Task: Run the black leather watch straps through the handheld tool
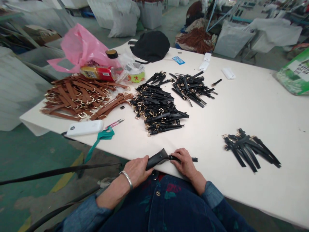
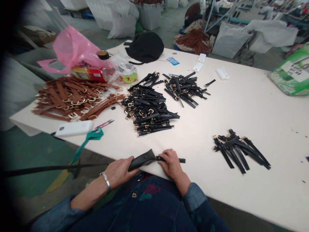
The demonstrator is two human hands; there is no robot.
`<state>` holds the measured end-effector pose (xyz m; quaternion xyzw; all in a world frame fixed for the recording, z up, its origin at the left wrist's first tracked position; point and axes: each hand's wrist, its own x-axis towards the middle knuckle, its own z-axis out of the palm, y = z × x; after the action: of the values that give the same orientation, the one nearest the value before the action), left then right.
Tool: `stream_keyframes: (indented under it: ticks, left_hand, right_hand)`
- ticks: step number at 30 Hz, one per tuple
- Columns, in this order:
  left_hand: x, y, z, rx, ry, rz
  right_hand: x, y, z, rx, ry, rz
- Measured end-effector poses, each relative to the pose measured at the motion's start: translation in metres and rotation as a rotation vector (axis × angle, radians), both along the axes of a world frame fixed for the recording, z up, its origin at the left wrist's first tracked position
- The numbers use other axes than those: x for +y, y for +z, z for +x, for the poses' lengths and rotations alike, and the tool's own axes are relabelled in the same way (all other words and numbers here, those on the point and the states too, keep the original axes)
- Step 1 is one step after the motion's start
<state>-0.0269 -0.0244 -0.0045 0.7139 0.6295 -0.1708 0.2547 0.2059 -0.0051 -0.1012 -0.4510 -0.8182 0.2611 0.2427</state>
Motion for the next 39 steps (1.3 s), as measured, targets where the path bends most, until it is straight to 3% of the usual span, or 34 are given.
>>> stream_keyframes:
  ticks: [7,17,26,30,35,39]
  left_hand:
    - [-0.008,0.000,-0.011,0.032,-0.040,-0.006]
    - [0.003,0.002,0.022,-0.011,-0.124,0.028]
    - [-0.007,0.002,0.003,-0.007,-0.129,0.008]
    - [-0.004,0.002,0.011,-0.028,-0.158,0.024]
    - [0.003,-0.005,0.024,-0.032,-0.125,0.046]
    - [0.007,-0.010,0.015,-0.031,-0.058,0.053]
  right_hand:
    - [0.003,-0.007,0.007,0.052,0.040,-0.020]
    - [0.010,-0.006,0.011,0.082,0.083,-0.115]
    - [0.008,-0.004,0.010,0.103,0.073,-0.111]
    - [0.009,-0.006,0.012,0.103,0.079,-0.108]
    - [0.011,-0.007,0.013,0.133,0.079,-0.133]
    - [0.010,-0.004,0.012,0.126,0.074,-0.148]
